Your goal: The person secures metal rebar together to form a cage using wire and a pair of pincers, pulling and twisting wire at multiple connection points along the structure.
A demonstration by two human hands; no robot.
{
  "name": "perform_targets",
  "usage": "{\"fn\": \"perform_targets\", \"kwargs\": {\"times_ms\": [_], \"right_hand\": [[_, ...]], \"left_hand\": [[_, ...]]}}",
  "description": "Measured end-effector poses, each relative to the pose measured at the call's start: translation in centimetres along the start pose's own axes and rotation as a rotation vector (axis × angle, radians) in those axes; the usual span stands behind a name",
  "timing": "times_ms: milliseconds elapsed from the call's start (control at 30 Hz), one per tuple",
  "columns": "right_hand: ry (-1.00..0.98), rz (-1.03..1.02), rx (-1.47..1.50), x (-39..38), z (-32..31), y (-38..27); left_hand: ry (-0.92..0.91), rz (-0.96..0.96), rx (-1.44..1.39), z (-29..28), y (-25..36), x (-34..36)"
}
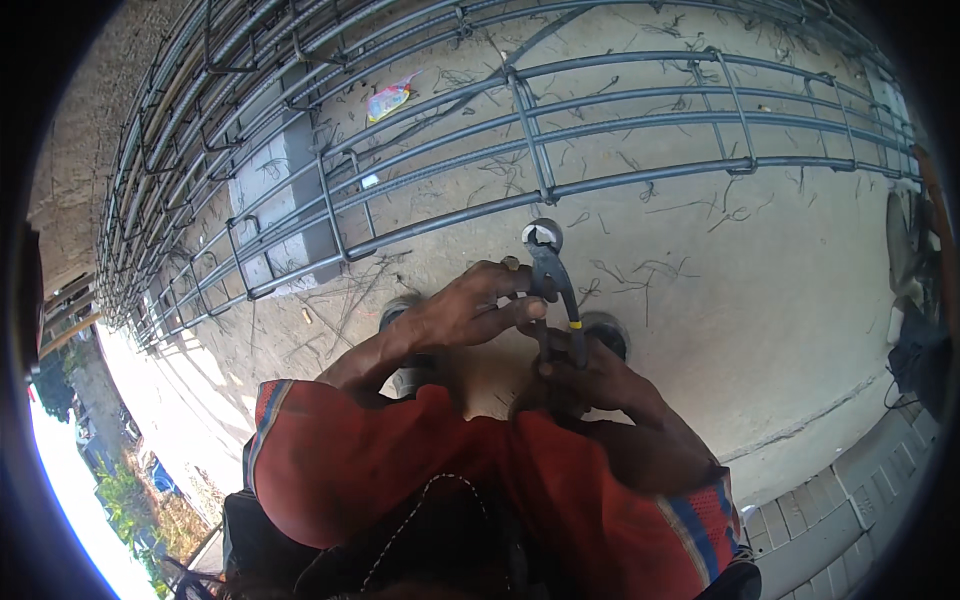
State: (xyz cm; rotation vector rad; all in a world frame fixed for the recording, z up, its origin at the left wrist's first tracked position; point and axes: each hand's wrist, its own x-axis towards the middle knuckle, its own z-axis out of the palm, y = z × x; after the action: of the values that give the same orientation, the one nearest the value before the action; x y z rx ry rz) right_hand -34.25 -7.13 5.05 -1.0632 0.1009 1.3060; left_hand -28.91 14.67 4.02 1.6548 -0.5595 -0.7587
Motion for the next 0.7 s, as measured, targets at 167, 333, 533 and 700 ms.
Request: {"fn": "perform_targets", "kwargs": {"times_ms": [167, 333, 533, 700], "right_hand": [[-0.121, -0.276, -0.018, -2.0, -1.9, -0.5], [0.165, -0.377, -0.231, -2.8, -3.5, -2.3], [0.496, -0.416, -0.245, -3.8, -4.1, -4.0], [0.700, -0.386, -0.215, -3.8, -2.0, -5.1]], "left_hand": [[0.604, -0.172, -0.067, -5.2, 2.8, -3.7], [0.811, -0.044, 0.850, -11.2, 5.3, -0.5], [0.281, -0.189, 0.594, -18.8, 0.7, 6.3], [-0.044, -0.100, 0.435, -18.4, -3.1, 11.2]]}}
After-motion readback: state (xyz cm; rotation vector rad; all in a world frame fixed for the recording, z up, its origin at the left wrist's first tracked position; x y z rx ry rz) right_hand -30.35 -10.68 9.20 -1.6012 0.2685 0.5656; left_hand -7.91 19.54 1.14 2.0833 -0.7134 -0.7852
